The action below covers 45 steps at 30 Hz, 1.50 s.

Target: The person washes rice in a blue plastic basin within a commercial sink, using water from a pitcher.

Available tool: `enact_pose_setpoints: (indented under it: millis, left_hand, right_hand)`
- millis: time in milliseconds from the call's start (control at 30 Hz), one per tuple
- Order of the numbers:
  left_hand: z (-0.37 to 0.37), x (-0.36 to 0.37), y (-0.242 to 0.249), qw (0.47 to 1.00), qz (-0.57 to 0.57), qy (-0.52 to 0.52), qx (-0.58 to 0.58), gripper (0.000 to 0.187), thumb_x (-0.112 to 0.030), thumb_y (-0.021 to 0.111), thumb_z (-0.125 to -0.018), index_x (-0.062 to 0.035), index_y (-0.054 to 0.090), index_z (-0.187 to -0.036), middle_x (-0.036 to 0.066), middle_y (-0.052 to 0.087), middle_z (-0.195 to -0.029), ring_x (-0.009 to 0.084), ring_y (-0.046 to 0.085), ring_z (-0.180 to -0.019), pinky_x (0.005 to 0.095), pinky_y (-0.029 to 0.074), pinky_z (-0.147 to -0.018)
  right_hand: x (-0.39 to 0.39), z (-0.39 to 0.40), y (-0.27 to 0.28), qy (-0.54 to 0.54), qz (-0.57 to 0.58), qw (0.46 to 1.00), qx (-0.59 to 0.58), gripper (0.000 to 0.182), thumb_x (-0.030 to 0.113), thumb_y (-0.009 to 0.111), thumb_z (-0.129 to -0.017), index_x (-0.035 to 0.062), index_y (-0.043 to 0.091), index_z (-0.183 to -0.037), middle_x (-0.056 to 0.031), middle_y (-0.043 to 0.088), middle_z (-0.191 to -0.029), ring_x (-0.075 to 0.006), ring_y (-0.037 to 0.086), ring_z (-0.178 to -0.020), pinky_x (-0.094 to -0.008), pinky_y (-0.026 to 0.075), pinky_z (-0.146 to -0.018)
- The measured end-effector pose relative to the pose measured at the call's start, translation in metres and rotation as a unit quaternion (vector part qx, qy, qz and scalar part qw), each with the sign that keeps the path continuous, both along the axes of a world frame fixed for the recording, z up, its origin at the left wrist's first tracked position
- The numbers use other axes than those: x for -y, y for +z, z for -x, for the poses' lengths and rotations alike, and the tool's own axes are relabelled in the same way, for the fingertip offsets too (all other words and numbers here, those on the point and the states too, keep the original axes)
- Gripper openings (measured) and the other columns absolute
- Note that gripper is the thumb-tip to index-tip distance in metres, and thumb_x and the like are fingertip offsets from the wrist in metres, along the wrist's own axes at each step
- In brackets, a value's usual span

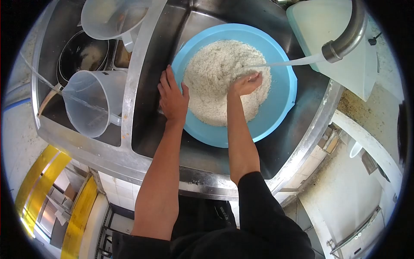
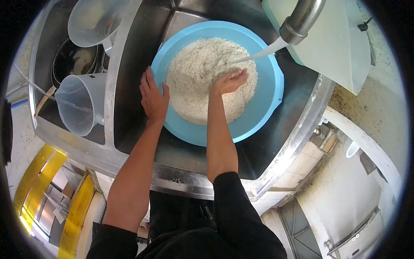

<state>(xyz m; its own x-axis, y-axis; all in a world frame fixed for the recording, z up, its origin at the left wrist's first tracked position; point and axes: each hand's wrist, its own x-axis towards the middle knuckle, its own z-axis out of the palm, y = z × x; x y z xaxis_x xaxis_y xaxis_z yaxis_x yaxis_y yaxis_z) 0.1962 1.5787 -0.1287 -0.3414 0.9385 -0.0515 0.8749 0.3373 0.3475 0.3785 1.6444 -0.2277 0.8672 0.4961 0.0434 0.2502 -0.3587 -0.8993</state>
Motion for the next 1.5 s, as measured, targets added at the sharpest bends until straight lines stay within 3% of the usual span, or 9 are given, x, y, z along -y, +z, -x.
enact_pose_setpoints:
  millis: [133,300,433,633,800,1033,1100,1233,1500]
  left_hand:
    - [0.001,0.002,0.000,1.000,-0.012,-0.005,-0.003,0.065,-0.020,0.058,-0.088,-0.0090,0.030,-0.146,0.015,0.042,-0.137,0.0354,0.051,-0.113,0.0458,0.056,-0.083]
    - [0.000,-0.001,-0.004,1.000,-0.017,0.004,-0.001,0.066,-0.020,0.059,-0.088,-0.0085,0.030,-0.146,0.015,0.042,-0.136,0.0356,0.052,-0.112,0.0454,0.056,-0.083]
    - [0.000,0.005,-0.004,1.000,-0.013,-0.003,-0.015,0.067,-0.020,0.059,-0.088,-0.0082,0.030,-0.146,0.016,0.042,-0.136,0.0361,0.053,-0.112,0.0452,0.056,-0.083]
    - [0.001,0.001,0.003,0.999,0.021,0.008,0.042,0.068,-0.019,0.059,-0.089,-0.0084,0.026,-0.148,0.018,0.039,-0.139,0.0373,0.046,-0.125,0.0464,0.049,-0.096]
    - [-0.001,-0.003,0.004,0.998,0.031,0.019,0.045,0.068,-0.019,0.059,-0.089,-0.0084,0.026,-0.148,0.018,0.039,-0.138,0.0375,0.046,-0.125,0.0464,0.049,-0.096]
    - [-0.001,0.000,0.003,1.000,0.011,0.005,0.024,0.066,-0.020,0.058,-0.089,-0.0086,0.028,-0.147,0.017,0.040,-0.138,0.0366,0.048,-0.119,0.0457,0.053,-0.089]
    - [-0.002,-0.001,0.006,0.998,0.035,0.017,0.049,0.068,-0.020,0.059,-0.090,-0.0089,0.026,-0.148,0.018,0.038,-0.140,0.0375,0.044,-0.126,0.0462,0.049,-0.097]
    - [-0.001,0.000,0.000,1.000,0.008,0.008,0.027,0.066,-0.020,0.058,-0.089,-0.0086,0.028,-0.147,0.017,0.040,-0.138,0.0367,0.048,-0.120,0.0457,0.053,-0.089]
    - [0.000,0.000,0.000,1.000,-0.007,-0.002,0.003,0.066,-0.019,0.059,-0.088,-0.0082,0.029,-0.146,0.015,0.042,-0.136,0.0358,0.052,-0.114,0.0441,0.056,-0.084]
  right_hand:
    - [0.053,-0.020,0.005,0.126,0.048,0.972,0.195,0.053,0.037,0.037,-0.103,-0.0039,0.040,-0.138,-0.0261,0.046,-0.135,-0.0426,0.051,-0.117,-0.0503,0.037,-0.103]
    - [0.071,0.004,-0.016,-0.058,0.188,0.967,0.164,0.059,0.040,0.036,-0.103,-0.0057,0.037,-0.140,-0.0277,0.050,-0.131,-0.0444,0.046,-0.122,-0.0531,0.035,-0.105]
    - [0.007,-0.025,-0.091,-0.034,-0.058,0.981,0.184,0.059,0.039,0.033,-0.104,-0.0068,0.036,-0.140,-0.0307,0.044,-0.138,-0.0444,0.041,-0.130,-0.0512,0.028,-0.112]
    - [0.023,-0.021,0.002,0.107,-0.055,0.985,0.125,0.059,0.038,0.035,-0.104,-0.0095,0.036,-0.139,-0.0307,0.035,-0.145,-0.0433,0.031,-0.137,-0.0514,0.024,-0.115]
    - [0.070,-0.001,-0.004,-0.002,0.221,0.971,0.091,0.062,0.038,0.031,-0.104,-0.0113,0.031,-0.142,-0.0300,0.029,-0.150,-0.0418,0.025,-0.141,-0.0497,0.018,-0.118]
    - [-0.013,0.002,0.004,0.056,-0.028,0.996,0.059,0.062,0.036,0.028,-0.105,-0.0107,0.027,-0.145,-0.0287,0.023,-0.153,-0.0393,0.020,-0.144,-0.0466,0.011,-0.121]
    - [0.001,0.004,0.029,0.269,-0.062,0.960,0.050,0.062,0.037,0.031,-0.104,-0.0107,0.028,-0.144,-0.0287,0.025,-0.152,-0.0401,0.022,-0.143,-0.0479,0.013,-0.120]
    - [0.068,-0.036,-0.044,0.048,0.058,0.973,0.219,0.058,0.035,0.032,-0.104,-0.0095,0.035,-0.142,-0.0304,0.032,-0.148,-0.0427,0.026,-0.141,-0.0516,0.017,-0.117]
    - [-0.004,0.003,-0.037,0.036,-0.021,0.993,0.114,0.054,0.030,0.032,-0.104,-0.0092,0.036,-0.140,-0.0327,0.033,-0.146,-0.0435,0.026,-0.141,-0.0516,0.020,-0.116]
